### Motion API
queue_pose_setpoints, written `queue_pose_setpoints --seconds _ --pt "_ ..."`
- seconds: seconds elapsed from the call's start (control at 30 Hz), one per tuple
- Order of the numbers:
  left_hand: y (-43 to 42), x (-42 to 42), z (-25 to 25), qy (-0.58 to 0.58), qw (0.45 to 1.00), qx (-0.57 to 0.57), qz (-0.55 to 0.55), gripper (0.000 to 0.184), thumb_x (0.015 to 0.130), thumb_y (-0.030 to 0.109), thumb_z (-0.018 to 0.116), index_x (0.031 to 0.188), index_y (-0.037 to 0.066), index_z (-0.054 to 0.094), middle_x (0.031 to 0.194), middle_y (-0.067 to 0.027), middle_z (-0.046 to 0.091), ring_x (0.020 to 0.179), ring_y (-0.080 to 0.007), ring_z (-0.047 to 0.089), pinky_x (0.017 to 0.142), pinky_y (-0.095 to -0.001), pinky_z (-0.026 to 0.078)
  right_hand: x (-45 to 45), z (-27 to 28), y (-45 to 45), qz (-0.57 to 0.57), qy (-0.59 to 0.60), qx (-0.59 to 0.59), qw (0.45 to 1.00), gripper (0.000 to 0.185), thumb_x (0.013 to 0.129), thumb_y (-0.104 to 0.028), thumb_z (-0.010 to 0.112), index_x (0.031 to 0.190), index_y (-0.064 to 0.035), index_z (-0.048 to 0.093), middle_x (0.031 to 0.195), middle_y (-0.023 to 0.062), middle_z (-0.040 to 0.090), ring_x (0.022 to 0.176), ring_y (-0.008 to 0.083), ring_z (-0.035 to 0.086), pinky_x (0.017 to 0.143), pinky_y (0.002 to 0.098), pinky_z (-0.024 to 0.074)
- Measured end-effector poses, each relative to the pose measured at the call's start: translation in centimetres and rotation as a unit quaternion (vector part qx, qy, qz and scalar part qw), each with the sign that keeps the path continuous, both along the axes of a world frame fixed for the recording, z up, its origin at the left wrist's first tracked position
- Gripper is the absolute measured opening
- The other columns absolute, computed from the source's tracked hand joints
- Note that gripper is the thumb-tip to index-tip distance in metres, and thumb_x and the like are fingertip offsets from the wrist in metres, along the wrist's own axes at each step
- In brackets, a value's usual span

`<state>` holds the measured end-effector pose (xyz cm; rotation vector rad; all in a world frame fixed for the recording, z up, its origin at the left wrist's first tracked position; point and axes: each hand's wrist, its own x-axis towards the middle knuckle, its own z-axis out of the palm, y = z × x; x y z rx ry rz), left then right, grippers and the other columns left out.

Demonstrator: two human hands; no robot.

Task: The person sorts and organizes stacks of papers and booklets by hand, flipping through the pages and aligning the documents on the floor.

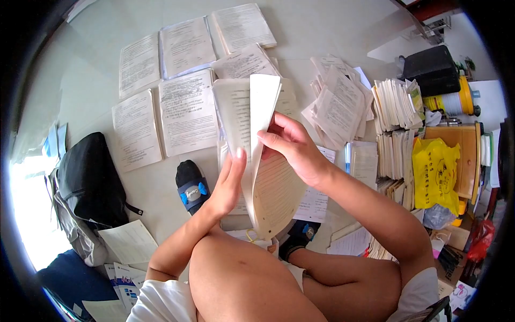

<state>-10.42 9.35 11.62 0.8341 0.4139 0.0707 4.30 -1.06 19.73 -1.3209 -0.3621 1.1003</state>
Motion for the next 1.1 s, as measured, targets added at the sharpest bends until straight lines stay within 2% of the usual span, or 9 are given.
queue_pose_setpoints --seconds 0.13,0.23,0.3,0.37,0.47,0.7,0.97,1.0,1.1 --pt "-1.4 2.7 3.4 0.032 0.95 0.229 0.21 0.064 0.107 0.015 0.049 0.159 0.002 0.015 0.152 -0.0129 0.042 0.136 -0.021 0.044 0.114 -0.0377 0.036 -0.1 0.3 0.3 -0.019 0.015 0.006 1.0 0.021 0.102 -0.016 0.058 0.117 -0.0019 0.06 0.103 0.0031 0.064 0.095 0.0096 0.062 0.083 0.0273 0.054" --pt "0.8 2.0 2.8 -0.124 0.953 0.218 0.173 0.059 0.104 0.002 0.048 0.158 0.003 0.026 0.152 -0.0135 0.042 0.128 -0.0172 0.05 0.104 -0.0275 0.042 0.1 0.6 0.5 -0.044 0.034 0.029 0.998 0.022 0.102 -0.019 0.059 0.117 -0.0027 0.061 0.102 0.0023 0.063 0.095 0.0091 0.061 0.083 0.0261 0.0535" --pt "1.5 1.8 2.5 -0.096 0.917 0.379 0.08 0.049 0.104 0.004 0.049 0.153 0.004 0.042 0.136 -0.0119 0.057 0.115 -0.0117 0.057 0.092 -0.0235 0.047 -0.2 0.4 0.5 -0.016 -0.016 0.017 1.0 0.026 0.102 -0.025 0.061 0.117 -0.0031 0.061 0.102 0.0013 0.063 0.095 0.0082 0.06 0.083 0.0241 0.0526" --pt "1.0 1.2 3.5 -0.041 0.964 0.244 0.097 0.041 0.104 0.007 0.054 0.145 0.002 0.053 0.121 -0.0088 0.066 0.107 -0.0085 0.059 0.086 -0.0211 0.047 -0.6 0.3 0.5 -0.023 -0.018 -0.002 1.0 0.028 0.1 -0.028 0.066 0.112 -0.0035 0.061 0.101 0.0007 0.064 0.094 0.0074 0.06 0.082 0.0227 0.0519" --pt "1.0 0.9 3.3 -0.037 0.982 0.165 0.083 0.048 0.1 0.014 0.066 0.143 -0.003 0.053 0.121 -0.0072 0.066 0.099 -0.0059 0.059 0.086 -0.0197 0.048 -0.6 -0.4 0.0 0.031 -0.022 0.046 0.998 0.027 0.093 -0.024 0.076 0.104 -0.0041 0.06 0.096 0.0007 0.064 0.087 0.0062 0.06 0.08 0.0219 0.0519" --pt "1.1 0.8 3.5 -0.058 0.972 0.218 0.061 0.051 0.095 0.01 0.072 0.142 -0.002 0.054 0.12 -0.0048 0.067 0.1 -0.0044 0.057 0.081 -0.0192 0.049 -0.5 -0.3 -0.2 0.023 -0.064 0.022 0.997 0.032 0.089 -0.022 0.079 0.103 -0.0018 0.06 0.093 0.0009 0.062 0.083 0.006 0.06 0.075 0.022 0.0534" --pt "0.9 0.9 3.0 -0.051 0.967 0.24 0.062 0.053 0.092 0.016 0.077 0.14 0.003 0.059 0.107 0.0047 0.069 0.08 0.0018 0.049 0.063 -0.0154 0.04 -0.7 0.3 -0.3 -0.001 -0.013 0.033 0.999 0.027 0.089 -0.018 0.079 0.101 -0.002 0.06 0.095 0.0022 0.062 0.083 0.0072 0.063 0.073 0.0217 0.0547" --pt "1.1 0.7 3.2 -0.051 0.967 0.24 0.063 0.053 0.092 0.016 0.077 0.14 0.003 0.059 0.107 0.0047 0.069 0.08 0.0018 0.049 0.063 -0.0154 0.04 -0.6 0.1 -0.4 -0.001 -0.014 0.033 0.999 0.027 0.089 -0.018 0.079 0.101 -0.002 0.06 0.095 0.0022 0.062 0.083 0.0072 0.063 0.073 0.0217 0.0547" --pt "1.5 0.4 3.8 0.016 0.968 0.252 -0.003 0.054 0.092 0.008 0.074 0.139 -0.008 0.053 0.126 -0.0116 0.065 0.112 -0.0134 0.059 0.098 -0.0292 0.048 -0.5 -0.2 -0.5 0.008 -0.033 0.032 0.999 0.028 0.089 -0.017 0.08 0.101 -0.0017 0.06 0.095 0.0023 0.062 0.083 0.0078 0.064 0.074 0.0217 0.0549"
